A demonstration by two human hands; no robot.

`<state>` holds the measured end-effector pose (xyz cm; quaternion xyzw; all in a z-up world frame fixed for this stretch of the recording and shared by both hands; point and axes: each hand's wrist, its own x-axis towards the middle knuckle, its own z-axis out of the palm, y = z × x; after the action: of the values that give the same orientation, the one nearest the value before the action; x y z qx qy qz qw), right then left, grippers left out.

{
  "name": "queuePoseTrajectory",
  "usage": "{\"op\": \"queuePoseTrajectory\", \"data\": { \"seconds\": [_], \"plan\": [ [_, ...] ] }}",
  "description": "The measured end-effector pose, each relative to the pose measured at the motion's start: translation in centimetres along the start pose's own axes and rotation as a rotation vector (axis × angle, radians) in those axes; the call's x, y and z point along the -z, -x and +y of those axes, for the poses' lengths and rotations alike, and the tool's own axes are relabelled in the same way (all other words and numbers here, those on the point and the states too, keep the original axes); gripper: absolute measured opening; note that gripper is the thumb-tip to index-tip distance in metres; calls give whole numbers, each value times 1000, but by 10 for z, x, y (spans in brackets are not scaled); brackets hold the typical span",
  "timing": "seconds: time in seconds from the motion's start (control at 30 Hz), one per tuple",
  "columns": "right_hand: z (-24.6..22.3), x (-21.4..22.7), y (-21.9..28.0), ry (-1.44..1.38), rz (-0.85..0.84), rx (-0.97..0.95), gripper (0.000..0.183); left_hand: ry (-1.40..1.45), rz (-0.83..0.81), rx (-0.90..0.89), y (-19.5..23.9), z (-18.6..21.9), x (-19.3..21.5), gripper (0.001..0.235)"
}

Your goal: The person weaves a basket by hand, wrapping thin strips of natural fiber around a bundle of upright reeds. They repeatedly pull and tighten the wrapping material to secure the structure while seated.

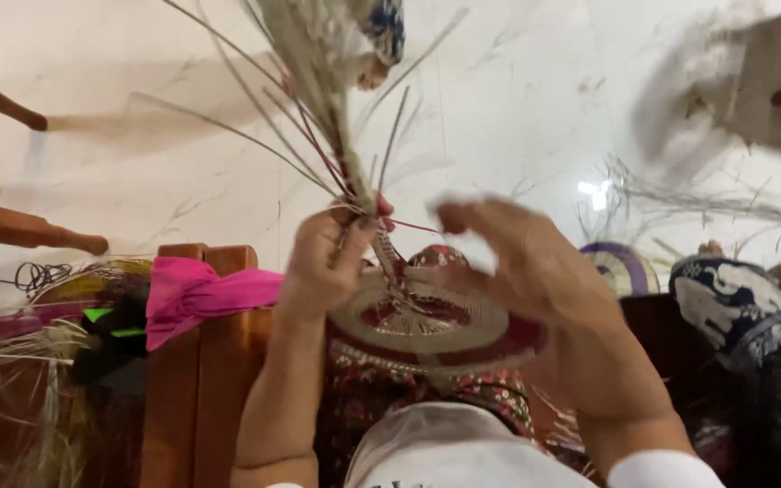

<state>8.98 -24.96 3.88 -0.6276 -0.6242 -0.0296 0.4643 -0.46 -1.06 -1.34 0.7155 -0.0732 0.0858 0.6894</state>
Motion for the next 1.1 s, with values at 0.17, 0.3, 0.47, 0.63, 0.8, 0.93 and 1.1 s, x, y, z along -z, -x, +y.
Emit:
{"op": "queuePoseTrajectory", "data": {
  "seconds": [0.17,0.3,0.47,0.63,0.8,0.93,1.1],
  "plan": [
    [-57,-28,-6,109,-543,-837,49,69,68,-93,-13,10,8,18],
    [-58,-62,16,37,-417,-475,43,292,96,-28,-2,-26,8,25],
    [-18,-48,23,56,-56,-359,21,374,53,61,12,-38,17,22],
    [38,-57,-4,497,23,-134,26,360,50,20,13,-51,18,10],
    [64,-65,4,293,7,-163,10,291,19,11,12,-55,27,23],
    [93,-72,-3,282,-17,-200,8,393,5,30,4,-38,24,29],
    [129,-92,-11,57,83,-168,12,282,-108,16,-7,-27,26,16]
  ]
}}
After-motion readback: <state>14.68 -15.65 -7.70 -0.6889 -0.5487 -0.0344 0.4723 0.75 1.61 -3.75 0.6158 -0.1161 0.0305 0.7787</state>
